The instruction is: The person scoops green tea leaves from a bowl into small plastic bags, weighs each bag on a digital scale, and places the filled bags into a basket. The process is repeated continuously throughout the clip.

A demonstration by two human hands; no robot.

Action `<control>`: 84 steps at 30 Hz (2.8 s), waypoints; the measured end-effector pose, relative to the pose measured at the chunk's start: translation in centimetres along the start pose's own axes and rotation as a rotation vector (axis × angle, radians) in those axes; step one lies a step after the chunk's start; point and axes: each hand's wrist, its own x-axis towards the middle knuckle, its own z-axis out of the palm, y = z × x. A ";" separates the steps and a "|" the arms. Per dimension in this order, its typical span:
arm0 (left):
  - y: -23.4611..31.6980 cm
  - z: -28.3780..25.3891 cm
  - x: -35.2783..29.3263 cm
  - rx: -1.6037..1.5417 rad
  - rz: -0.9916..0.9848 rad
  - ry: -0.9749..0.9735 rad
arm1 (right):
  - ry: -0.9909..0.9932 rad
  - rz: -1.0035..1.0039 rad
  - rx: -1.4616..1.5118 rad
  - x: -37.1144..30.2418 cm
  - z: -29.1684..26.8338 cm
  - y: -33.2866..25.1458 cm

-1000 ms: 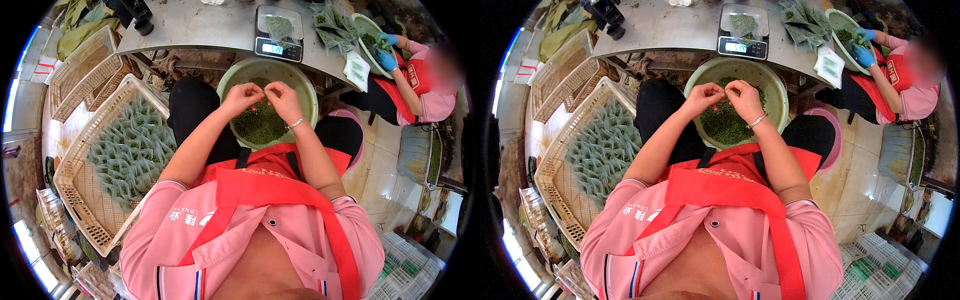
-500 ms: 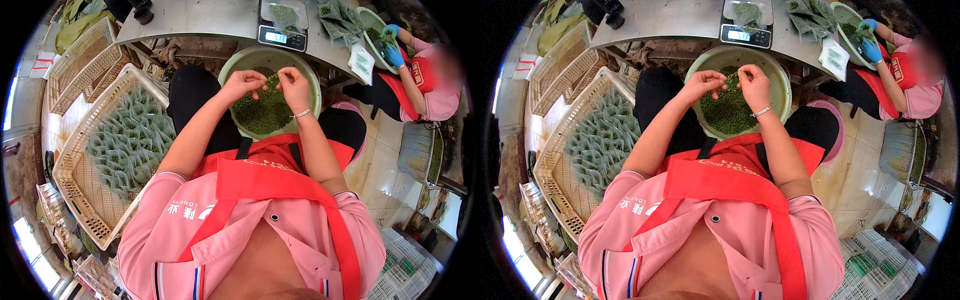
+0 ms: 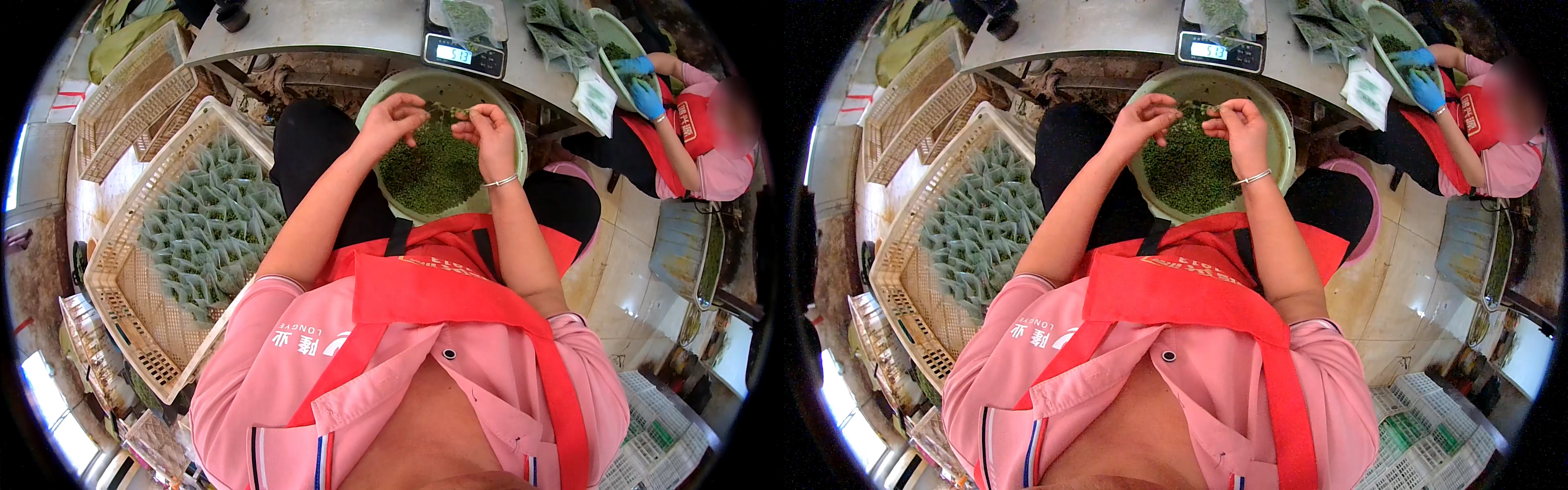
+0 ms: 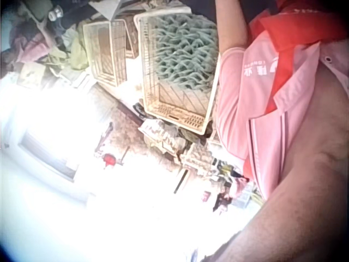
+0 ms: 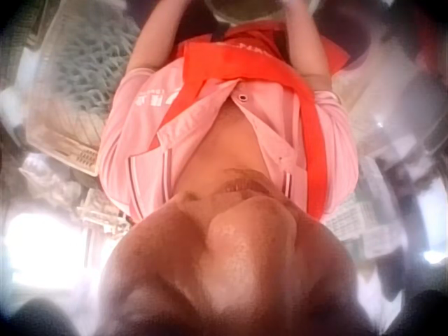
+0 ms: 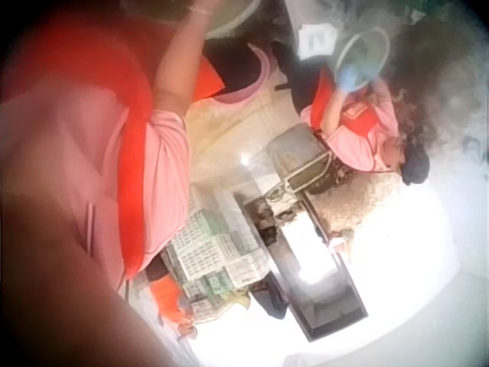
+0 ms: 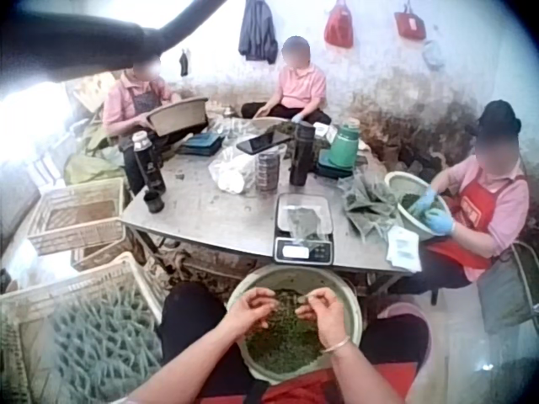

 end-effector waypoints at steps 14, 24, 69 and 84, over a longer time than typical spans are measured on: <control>0.6 0.9 -0.8 0.181 0.036 0.003 | -0.162 0.094 0.196 -0.8 -0.1 0.4; 0.2 0.3 -0.5 0.218 0.021 -0.013 | -0.217 0.176 0.300 -0.8 -0.4 0.8; 0.6 -0.8 -0.9 0.357 -0.103 -0.154 | -0.348 0.517 0.246 -0.3 -1.4 2.8; 0.7 -1.9 -0.3 0.385 -0.119 -0.132 | -0.026 0.363 0.552 2.6 -2.0 -1.2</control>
